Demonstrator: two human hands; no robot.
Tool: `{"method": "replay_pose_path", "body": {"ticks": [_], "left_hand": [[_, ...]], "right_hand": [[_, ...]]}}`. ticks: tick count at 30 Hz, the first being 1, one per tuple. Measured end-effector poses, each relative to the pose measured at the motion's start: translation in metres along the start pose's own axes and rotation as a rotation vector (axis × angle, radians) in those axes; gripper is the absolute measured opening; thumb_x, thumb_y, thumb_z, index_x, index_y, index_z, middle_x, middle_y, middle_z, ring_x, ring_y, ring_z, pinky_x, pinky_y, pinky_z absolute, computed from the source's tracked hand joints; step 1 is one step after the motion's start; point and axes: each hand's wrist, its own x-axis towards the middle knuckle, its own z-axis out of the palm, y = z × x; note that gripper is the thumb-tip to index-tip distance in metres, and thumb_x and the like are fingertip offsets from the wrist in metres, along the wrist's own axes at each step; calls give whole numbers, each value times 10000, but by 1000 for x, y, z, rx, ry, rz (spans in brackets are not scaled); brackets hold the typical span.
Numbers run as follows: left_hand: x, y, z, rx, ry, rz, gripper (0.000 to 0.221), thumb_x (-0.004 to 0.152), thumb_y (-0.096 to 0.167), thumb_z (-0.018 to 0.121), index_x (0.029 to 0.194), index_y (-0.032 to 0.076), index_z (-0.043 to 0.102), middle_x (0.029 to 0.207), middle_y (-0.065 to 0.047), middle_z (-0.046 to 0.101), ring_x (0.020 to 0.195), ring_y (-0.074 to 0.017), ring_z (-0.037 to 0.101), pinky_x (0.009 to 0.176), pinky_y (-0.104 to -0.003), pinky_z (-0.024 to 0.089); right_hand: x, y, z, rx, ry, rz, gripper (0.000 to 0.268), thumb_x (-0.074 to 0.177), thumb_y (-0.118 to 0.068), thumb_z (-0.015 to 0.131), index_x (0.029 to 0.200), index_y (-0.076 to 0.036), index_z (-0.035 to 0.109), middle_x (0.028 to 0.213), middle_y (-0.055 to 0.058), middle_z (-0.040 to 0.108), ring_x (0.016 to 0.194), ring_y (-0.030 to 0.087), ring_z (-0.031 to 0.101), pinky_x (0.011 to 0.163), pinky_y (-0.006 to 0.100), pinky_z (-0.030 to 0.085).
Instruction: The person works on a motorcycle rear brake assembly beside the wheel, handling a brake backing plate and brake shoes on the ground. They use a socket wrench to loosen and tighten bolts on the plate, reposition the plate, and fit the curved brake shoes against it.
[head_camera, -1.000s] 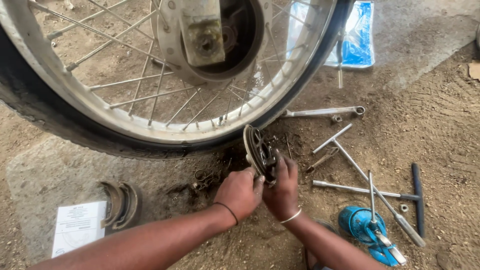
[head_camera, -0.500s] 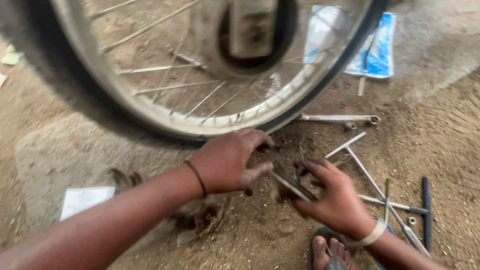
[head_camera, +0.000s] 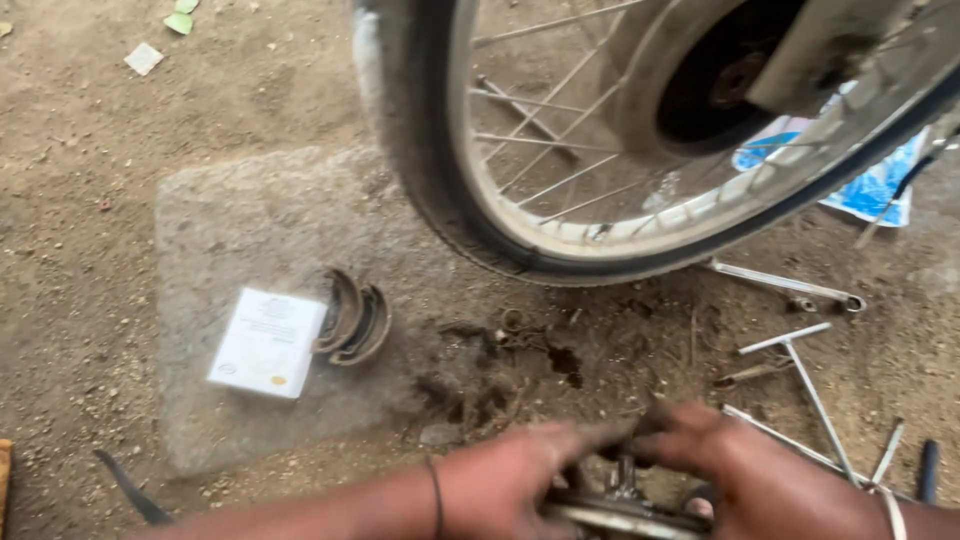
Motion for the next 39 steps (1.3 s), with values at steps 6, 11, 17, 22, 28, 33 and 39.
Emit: {"method": "replay_pose_path", "body": {"ticks": [6, 11, 17, 22, 28, 33, 39], "left_hand": [[-17, -28, 3, 247, 40, -81, 707, 904, 94, 632, 1551, 67, 347, 1302, -202, 594, 1126, -323, 631, 991, -333, 507], [-32, -24, -35, 209, 72, -128, 608, 852, 28, 609, 1438, 22, 445, 1188, -148, 676, 1062, -260, 680, 957, -332, 526], [-32, -31, -80, 134, 142, -325, 627, 796, 139, 704, 1385, 45, 509, 1116, -160, 715, 970, -238, 725, 900, -325, 570], [-27, -92, -101, -65, 192, -512, 650, 763, 161, 671, 1389, 82, 517, 1129, -121, 733, 963, -198, 749, 898, -321, 626], [-26, -142, -126, -16, 405, -289, 554, 741, 149, 762, 1260, -1, 640, 1207, -147, 716, 1117, -214, 693, 1029, -309, 512], [-18, -155, -132, -100, 446, -335, 565, 747, 150, 772, 1281, 25, 637, 1229, -125, 716, 1140, -218, 684, 1041, -315, 485], [-13, -154, -128, -96, 453, -340, 547, 768, 148, 761, 1288, 39, 630, 1235, -122, 720, 1138, -223, 692, 1033, -326, 497]], "right_hand": [[46, 25, 46, 68, 67, -71, 712, 628, -254, 960, 1263, -59, 703, 1302, 118, 671, 1204, 291, 568, 1026, 405, 507], [88, 20, 64, -18, 209, -117, 695, 599, -225, 943, 1220, -45, 688, 1287, 133, 643, 1167, 301, 608, 995, 409, 501], [139, 17, 42, -23, 77, 152, 849, 602, -367, 945, 1323, -115, 576, 1258, 86, 645, 1177, 249, 596, 1016, 380, 516], [189, 74, 3, 161, 15, 311, 671, 788, -275, 790, 1381, -92, 536, 1159, 115, 690, 963, 245, 717, 847, 398, 617], [238, 61, 27, -454, 178, 294, 291, 1013, -276, 556, 1244, -109, 617, 984, 93, 734, 740, 198, 723, 710, 337, 641], [243, 87, 59, -623, 300, 159, 457, 827, -73, 593, 1280, -115, 563, 1264, 191, 548, 965, 306, 628, 813, 434, 584], [227, 88, 53, -661, 542, -54, 339, 923, -203, 619, 1227, -57, 587, 1159, 173, 617, 938, 285, 669, 824, 386, 598]]}}
